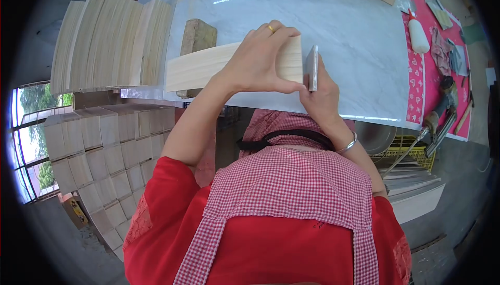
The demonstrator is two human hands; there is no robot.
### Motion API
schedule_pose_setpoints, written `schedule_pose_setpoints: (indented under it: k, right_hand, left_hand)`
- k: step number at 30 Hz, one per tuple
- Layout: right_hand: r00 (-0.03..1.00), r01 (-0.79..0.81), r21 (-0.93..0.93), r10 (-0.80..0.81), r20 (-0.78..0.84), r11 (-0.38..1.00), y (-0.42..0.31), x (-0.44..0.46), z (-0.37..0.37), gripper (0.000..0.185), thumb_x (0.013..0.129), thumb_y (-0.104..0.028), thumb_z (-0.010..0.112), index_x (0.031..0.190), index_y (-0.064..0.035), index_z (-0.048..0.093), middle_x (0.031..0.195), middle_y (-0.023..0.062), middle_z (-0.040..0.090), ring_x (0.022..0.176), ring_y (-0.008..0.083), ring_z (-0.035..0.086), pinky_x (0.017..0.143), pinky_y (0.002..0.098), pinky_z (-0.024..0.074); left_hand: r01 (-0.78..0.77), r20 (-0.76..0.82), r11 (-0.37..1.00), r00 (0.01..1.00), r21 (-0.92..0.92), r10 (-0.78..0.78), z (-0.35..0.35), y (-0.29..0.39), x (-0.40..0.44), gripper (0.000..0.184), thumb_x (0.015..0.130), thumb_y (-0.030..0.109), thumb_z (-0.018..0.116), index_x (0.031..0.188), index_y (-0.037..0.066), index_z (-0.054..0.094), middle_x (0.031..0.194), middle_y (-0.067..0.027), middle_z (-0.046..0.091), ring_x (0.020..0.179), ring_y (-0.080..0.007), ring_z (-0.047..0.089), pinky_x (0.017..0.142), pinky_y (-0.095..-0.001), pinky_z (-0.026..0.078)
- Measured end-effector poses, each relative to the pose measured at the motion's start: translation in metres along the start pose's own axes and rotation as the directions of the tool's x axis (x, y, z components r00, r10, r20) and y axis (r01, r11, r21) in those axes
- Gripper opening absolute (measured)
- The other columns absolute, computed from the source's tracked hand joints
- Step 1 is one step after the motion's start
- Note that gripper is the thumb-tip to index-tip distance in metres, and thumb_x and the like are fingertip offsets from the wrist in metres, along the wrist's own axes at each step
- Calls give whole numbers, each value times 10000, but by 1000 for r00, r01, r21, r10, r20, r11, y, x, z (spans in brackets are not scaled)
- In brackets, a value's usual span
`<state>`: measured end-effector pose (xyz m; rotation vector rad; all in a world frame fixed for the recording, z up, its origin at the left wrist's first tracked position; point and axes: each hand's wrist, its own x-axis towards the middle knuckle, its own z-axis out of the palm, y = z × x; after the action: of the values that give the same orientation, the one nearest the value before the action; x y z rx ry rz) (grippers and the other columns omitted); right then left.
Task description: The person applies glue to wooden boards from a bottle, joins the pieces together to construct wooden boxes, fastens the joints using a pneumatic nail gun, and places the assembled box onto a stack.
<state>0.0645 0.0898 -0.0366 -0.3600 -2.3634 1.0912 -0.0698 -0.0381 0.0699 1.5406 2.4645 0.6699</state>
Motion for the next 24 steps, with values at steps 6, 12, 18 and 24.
schedule_pose_setpoints:
  k: [6,12,18,24]
  right_hand:
    - [999,45,-35,-45,23,998,-2,3,5,793,708,-65,722,1411,51,375,999,190,649,759,343,675,593,403,536]
    - [999,50,-57,-50,-5,997,-2,3,8,814,694,-93,740,1407,49,377,973,174,646,751,330,672,579,396,536]
    - [999,19,-77,-17,27,997,-3,2,9,799,711,-123,731,1410,38,378,944,154,645,740,317,673,570,386,536]
    - [999,26,-93,-24,22,995,-2,2,10,801,715,-129,729,1414,36,374,933,151,643,727,312,673,561,387,533]
  left_hand:
    - [-70,-35,997,997,-43,69,5,7,6,816,533,396,817,1226,65,542,1163,-135,548,1091,-335,534,954,-429,400]
    - [-70,-15,996,997,-53,69,4,12,9,824,521,400,816,1221,63,543,1165,-132,550,1098,-336,531,956,-425,391]
    - [-49,9,998,999,-39,49,8,13,10,837,519,406,817,1220,47,535,1168,-135,549,1098,-334,527,948,-425,389]
    - [-30,20,999,999,-26,31,9,14,10,848,517,399,824,1228,44,527,1174,-138,542,1098,-333,521,942,-425,391]
